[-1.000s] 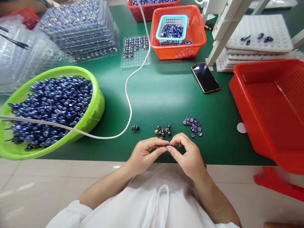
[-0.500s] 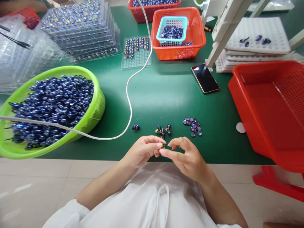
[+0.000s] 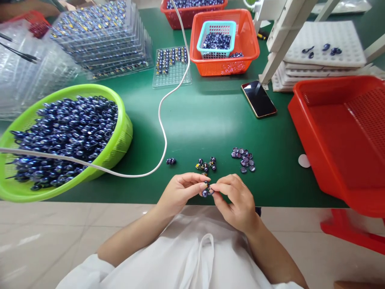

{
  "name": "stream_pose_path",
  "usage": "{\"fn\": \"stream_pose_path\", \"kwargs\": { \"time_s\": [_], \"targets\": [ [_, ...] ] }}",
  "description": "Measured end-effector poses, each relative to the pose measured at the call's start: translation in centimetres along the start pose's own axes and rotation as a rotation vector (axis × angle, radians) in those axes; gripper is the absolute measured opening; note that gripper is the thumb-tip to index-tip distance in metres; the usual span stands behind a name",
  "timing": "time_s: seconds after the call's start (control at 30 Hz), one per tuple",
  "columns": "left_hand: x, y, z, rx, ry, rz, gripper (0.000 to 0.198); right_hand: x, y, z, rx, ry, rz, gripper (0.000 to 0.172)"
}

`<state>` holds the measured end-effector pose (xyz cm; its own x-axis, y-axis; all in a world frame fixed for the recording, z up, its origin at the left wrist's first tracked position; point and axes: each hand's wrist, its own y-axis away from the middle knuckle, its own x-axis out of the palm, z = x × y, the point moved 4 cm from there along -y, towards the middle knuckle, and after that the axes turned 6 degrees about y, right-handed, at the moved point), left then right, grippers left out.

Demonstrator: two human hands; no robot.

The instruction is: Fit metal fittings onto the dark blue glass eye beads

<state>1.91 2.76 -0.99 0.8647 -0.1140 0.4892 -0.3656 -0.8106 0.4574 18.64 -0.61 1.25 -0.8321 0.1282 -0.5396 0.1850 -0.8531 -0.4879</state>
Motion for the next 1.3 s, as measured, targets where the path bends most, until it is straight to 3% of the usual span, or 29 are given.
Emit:
{"fn": "stream_pose_path", "kwargs": {
  "time_s": [0.47,0.73,1.1,1.3],
  "targets": [
    [0.41,0.38,-0.24,0.118,-0.140,-0.016,0.021,0.33,-0.11,-0.32,0.056,0.026,0.022,0.038],
    [0.47,0.81,-0.90,0.449,-0.484,0.036,0.016,0.38,-0.20,0.33,0.094,0.071,-0.017,0.031],
    [0.31,0.64,-0.26,0.406,-0.499,-0.047,0.013,0.88,-0.21,-0.36,0.328,-0.039,0.026,0.011],
    [0.86,0.96,-0.89,0.522,-0.594,-0.001,0.011,1.01,0.01,-0.10,0.372,-0.054,0.006,0.013]
  ]
}}
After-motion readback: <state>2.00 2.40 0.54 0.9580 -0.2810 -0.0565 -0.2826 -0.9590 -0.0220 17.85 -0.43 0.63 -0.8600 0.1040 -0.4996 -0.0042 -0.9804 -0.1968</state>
